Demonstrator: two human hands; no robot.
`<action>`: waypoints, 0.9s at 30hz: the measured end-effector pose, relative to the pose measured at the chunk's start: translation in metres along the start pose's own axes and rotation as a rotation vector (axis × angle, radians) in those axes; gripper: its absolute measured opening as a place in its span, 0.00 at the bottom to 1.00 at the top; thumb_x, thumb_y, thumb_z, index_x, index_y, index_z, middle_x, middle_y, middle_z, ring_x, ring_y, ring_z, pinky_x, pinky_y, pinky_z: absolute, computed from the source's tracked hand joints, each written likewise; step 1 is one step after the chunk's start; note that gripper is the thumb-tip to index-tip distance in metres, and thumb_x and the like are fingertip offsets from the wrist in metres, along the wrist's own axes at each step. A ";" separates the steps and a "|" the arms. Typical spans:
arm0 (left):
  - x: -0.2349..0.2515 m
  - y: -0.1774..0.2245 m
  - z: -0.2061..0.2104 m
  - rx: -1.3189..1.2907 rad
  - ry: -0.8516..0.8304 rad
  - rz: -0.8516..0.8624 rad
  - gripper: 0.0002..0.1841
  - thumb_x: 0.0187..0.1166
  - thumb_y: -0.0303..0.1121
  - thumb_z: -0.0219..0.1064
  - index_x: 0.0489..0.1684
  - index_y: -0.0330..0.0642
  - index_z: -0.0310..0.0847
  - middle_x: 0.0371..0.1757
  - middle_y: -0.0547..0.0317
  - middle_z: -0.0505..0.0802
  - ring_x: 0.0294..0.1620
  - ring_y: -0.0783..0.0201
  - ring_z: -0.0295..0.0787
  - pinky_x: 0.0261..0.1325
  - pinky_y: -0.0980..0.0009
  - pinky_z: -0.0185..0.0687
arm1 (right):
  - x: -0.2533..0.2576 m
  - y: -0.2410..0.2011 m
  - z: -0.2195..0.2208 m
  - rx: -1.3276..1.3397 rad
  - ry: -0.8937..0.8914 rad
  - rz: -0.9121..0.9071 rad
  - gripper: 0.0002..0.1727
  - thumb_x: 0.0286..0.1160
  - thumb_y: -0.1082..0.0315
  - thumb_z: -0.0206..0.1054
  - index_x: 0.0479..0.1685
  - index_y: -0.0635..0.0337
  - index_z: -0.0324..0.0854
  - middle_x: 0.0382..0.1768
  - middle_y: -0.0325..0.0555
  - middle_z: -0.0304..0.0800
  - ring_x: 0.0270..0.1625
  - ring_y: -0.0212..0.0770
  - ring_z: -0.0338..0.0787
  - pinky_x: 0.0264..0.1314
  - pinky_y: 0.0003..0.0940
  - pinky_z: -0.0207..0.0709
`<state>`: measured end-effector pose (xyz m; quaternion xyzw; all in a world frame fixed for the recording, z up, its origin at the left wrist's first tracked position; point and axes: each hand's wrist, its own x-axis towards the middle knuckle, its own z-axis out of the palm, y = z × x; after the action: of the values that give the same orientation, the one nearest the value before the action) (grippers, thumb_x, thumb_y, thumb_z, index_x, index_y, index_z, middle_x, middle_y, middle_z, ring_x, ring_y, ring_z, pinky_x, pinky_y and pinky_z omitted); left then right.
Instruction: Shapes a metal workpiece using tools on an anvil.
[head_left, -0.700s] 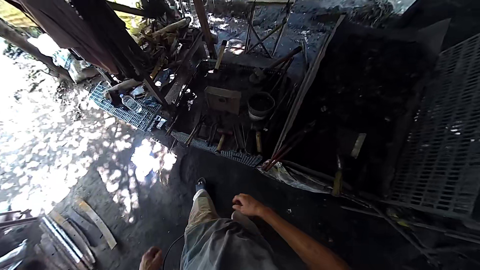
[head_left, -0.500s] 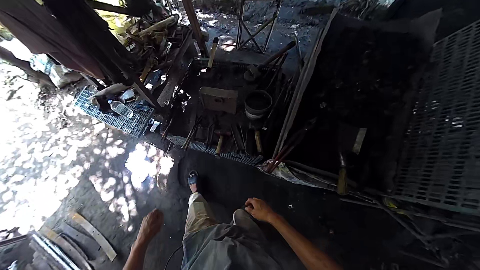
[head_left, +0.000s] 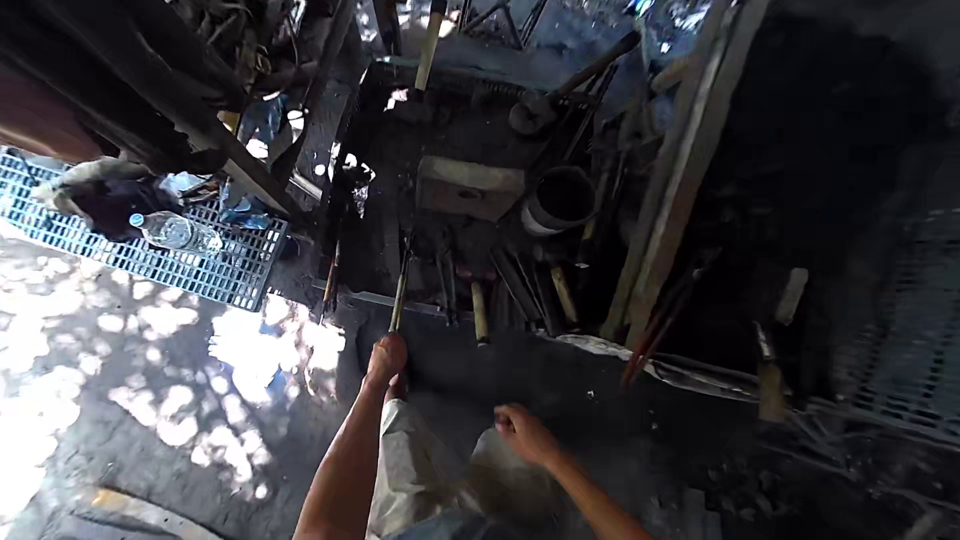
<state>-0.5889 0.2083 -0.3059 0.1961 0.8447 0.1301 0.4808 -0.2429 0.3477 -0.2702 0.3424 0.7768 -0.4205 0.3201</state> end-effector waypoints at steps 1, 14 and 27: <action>0.013 -0.002 -0.004 -0.014 0.025 0.012 0.20 0.87 0.44 0.55 0.61 0.42 0.86 0.60 0.43 0.92 0.65 0.45 0.90 0.68 0.41 0.83 | 0.024 -0.022 -0.008 -0.011 0.034 -0.026 0.25 0.84 0.55 0.63 0.75 0.57 0.80 0.64 0.55 0.88 0.65 0.52 0.89 0.72 0.53 0.82; 0.154 0.004 0.015 -0.478 -0.164 -0.284 0.26 0.81 0.51 0.69 0.61 0.35 0.80 0.37 0.47 0.91 0.28 0.55 0.89 0.33 0.56 0.88 | 0.232 -0.131 -0.043 0.216 0.374 0.119 0.25 0.82 0.58 0.63 0.73 0.62 0.79 0.68 0.60 0.84 0.71 0.54 0.84 0.78 0.49 0.76; 0.131 -0.059 -0.090 -0.405 0.177 -0.285 0.18 0.86 0.42 0.66 0.47 0.30 0.80 0.17 0.55 0.85 0.13 0.59 0.83 0.19 0.60 0.85 | 0.382 -0.118 -0.064 0.146 0.488 0.450 0.33 0.65 0.62 0.76 0.77 0.52 0.78 0.83 0.70 0.66 0.76 0.75 0.75 0.57 0.72 0.80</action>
<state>-0.7395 0.2126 -0.3845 -0.0370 0.8593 0.2441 0.4480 -0.5647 0.4557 -0.4907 0.6178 0.7033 -0.2996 0.1843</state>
